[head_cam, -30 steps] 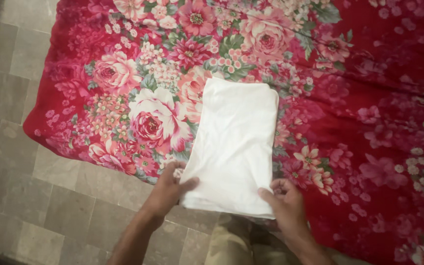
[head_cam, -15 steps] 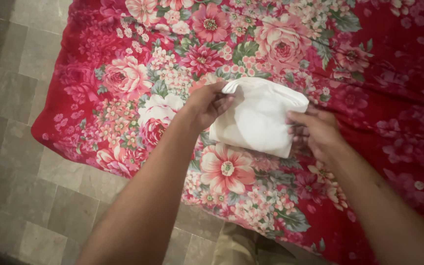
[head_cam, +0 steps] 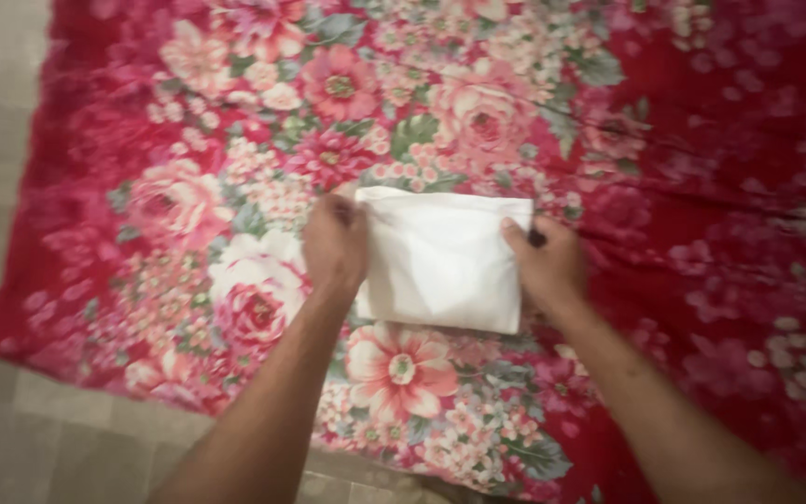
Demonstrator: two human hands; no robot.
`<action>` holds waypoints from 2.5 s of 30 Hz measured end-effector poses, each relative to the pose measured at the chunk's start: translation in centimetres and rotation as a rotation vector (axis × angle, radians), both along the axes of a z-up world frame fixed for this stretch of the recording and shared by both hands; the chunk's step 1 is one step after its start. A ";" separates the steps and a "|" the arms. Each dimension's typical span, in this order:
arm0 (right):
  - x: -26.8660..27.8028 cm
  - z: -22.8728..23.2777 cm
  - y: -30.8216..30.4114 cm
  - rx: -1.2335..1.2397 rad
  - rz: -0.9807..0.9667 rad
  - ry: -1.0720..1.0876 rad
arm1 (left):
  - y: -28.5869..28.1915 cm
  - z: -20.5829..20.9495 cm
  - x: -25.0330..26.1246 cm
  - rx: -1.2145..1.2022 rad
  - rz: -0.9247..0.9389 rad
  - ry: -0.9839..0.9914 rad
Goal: The person folds a white t-shirt and a green t-shirt on a floral bedsheet. They smooth the fabric, fold the sleeves and body, and stack the folded shirts. The person then picks up the folded shirts and places them on another bed in the room.
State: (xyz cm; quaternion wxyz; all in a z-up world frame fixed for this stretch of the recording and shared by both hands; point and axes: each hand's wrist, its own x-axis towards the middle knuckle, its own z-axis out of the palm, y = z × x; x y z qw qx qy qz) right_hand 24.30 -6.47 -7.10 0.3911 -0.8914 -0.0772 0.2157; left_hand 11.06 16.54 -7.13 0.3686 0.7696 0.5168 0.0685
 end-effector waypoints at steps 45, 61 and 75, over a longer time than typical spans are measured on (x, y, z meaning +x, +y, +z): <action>-3.0 0.2 -0.2 0.296 -0.067 0.322 | -7.1 1.2 -3.9 -0.027 -0.092 0.086; -1.4 5.6 -4.8 0.593 -0.087 0.888 | -8.2 7.9 -4.8 -1.151 0.190 -0.406; -0.9 33.2 -6.0 0.794 0.160 0.961 | -15.4 28.8 -6.4 -1.501 0.462 -1.341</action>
